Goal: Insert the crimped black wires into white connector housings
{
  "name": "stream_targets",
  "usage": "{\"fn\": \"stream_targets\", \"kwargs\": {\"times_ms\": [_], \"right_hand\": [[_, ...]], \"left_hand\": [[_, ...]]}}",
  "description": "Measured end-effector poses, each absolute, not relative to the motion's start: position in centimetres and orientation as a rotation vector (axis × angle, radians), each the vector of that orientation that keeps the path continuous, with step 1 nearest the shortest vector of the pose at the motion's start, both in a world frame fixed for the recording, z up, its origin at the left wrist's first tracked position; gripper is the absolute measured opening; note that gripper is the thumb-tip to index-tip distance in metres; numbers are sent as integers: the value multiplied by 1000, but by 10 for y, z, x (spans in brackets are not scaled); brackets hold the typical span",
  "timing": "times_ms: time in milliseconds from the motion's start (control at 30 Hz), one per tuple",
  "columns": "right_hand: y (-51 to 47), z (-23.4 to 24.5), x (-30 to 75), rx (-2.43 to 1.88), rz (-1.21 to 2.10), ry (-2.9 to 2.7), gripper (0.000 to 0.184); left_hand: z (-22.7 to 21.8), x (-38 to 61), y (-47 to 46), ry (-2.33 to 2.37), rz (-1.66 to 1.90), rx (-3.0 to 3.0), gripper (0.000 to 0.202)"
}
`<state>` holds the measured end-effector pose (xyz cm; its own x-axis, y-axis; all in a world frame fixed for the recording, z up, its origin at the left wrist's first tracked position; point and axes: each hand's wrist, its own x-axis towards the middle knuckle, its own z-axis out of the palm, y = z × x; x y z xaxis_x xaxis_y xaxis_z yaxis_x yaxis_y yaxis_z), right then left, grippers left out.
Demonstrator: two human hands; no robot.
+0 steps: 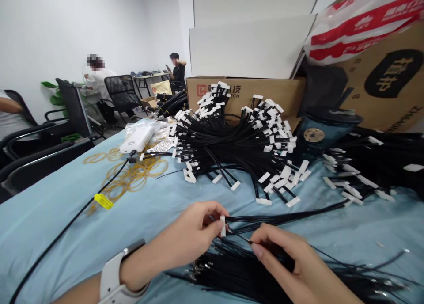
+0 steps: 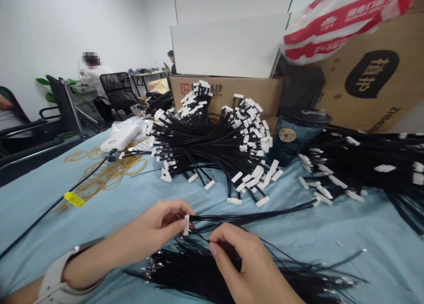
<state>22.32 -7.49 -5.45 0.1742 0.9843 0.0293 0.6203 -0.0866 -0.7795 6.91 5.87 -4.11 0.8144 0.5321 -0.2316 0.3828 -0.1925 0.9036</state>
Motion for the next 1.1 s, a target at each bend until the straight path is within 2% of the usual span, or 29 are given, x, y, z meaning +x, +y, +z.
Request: {"fn": "stream_targets", "kwargs": {"times_ms": [300,467,1100], "right_hand": [[-69,-56,228,-1755,700,-1532,27],[-65,-59,231,-1759,735,-1521,25],[-59,-64,230,-1681,677,-1513,21]], "left_hand": [[-30,66,54,738,109,1876,26],[-28,63,51,752,136,1901,29],[-27,63,49,806,294,2052,22]]}}
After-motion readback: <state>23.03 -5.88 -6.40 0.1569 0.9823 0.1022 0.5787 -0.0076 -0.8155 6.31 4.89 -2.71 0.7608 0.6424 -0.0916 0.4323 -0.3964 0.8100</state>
